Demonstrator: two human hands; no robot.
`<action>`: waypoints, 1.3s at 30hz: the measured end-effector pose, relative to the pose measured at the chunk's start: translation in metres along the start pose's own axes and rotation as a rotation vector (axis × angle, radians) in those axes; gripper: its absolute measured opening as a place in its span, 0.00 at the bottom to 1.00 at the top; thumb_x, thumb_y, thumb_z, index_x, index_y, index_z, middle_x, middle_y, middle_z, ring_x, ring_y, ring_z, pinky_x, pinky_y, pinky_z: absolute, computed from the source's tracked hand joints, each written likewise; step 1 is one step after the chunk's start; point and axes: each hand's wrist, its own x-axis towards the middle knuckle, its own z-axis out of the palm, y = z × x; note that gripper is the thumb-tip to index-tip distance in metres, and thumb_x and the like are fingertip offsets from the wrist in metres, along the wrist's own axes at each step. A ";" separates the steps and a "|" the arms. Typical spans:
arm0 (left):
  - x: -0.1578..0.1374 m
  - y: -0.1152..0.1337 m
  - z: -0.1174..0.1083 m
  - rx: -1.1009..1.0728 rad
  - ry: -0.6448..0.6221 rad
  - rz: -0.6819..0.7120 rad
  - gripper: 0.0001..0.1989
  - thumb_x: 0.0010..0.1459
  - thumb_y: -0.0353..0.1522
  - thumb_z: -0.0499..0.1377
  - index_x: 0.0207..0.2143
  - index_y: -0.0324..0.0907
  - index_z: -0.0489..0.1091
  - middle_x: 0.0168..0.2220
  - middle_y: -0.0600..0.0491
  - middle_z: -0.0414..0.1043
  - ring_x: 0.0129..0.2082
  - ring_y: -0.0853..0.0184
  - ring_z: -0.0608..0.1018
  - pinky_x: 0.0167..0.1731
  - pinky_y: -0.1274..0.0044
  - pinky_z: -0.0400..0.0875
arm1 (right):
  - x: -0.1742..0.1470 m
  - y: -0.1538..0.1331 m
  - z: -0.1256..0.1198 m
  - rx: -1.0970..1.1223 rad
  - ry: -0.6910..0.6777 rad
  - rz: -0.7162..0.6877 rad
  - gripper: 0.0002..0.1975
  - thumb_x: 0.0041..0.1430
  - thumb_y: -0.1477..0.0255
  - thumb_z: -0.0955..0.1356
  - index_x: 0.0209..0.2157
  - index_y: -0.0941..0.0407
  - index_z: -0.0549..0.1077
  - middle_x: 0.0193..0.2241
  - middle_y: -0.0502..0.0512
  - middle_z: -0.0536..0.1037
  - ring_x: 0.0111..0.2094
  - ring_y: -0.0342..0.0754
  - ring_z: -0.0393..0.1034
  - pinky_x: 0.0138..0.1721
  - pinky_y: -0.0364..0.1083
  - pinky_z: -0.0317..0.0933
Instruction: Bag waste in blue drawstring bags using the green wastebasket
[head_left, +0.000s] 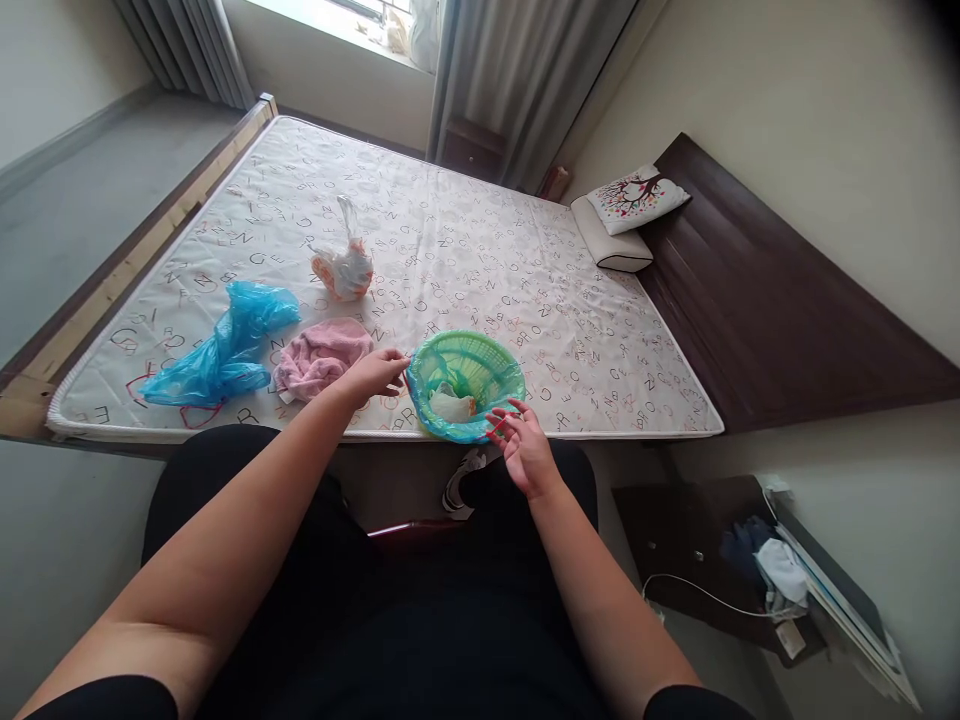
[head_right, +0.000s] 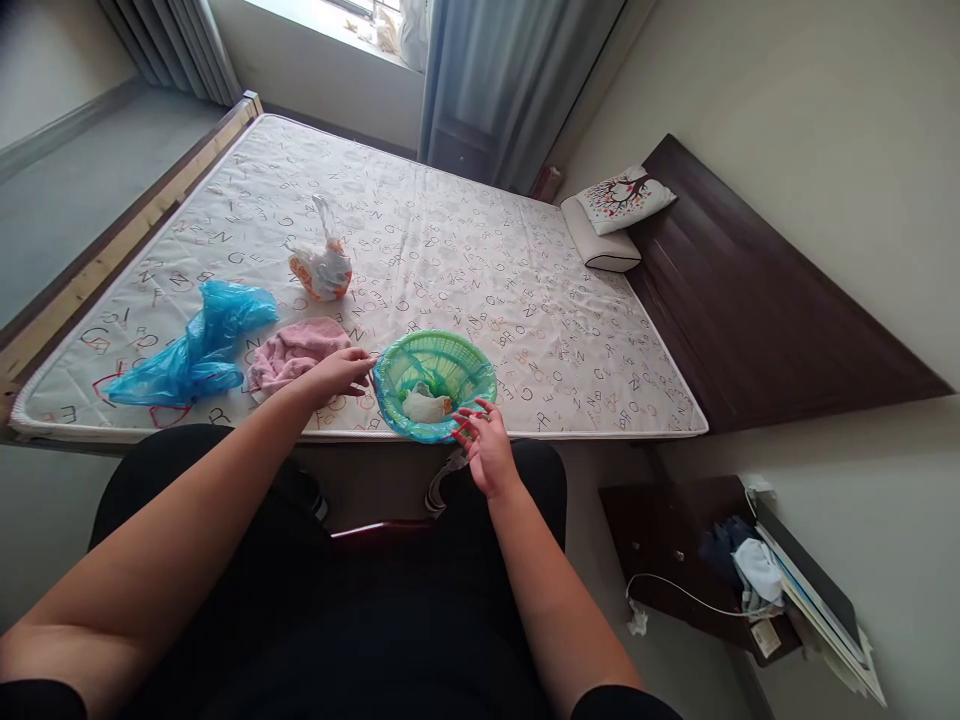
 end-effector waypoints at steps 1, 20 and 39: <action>-0.001 0.001 -0.002 0.028 0.014 -0.006 0.11 0.61 0.33 0.70 0.32 0.40 0.71 0.27 0.52 0.73 0.23 0.69 0.77 0.24 0.81 0.74 | -0.001 0.002 0.000 -0.083 -0.010 -0.031 0.20 0.57 0.77 0.73 0.51 0.51 0.74 0.40 0.51 0.84 0.42 0.48 0.82 0.35 0.43 0.75; -0.005 0.007 -0.001 -0.355 -0.109 -0.198 0.03 0.66 0.25 0.62 0.36 0.38 0.72 0.27 0.50 0.73 0.21 0.69 0.78 0.20 0.81 0.75 | -0.007 -0.001 0.003 0.021 -0.076 0.067 0.17 0.57 0.79 0.75 0.47 0.54 0.73 0.34 0.49 0.83 0.39 0.52 0.86 0.39 0.47 0.78; 0.032 -0.018 -0.008 -0.047 0.139 0.076 0.10 0.50 0.31 0.69 0.24 0.42 0.69 0.24 0.51 0.65 0.22 0.69 0.64 0.19 0.79 0.53 | 0.073 -0.051 -0.023 -0.070 0.211 0.137 0.08 0.67 0.79 0.65 0.43 0.51 0.68 0.29 0.48 0.79 0.17 0.36 0.61 0.17 0.33 0.54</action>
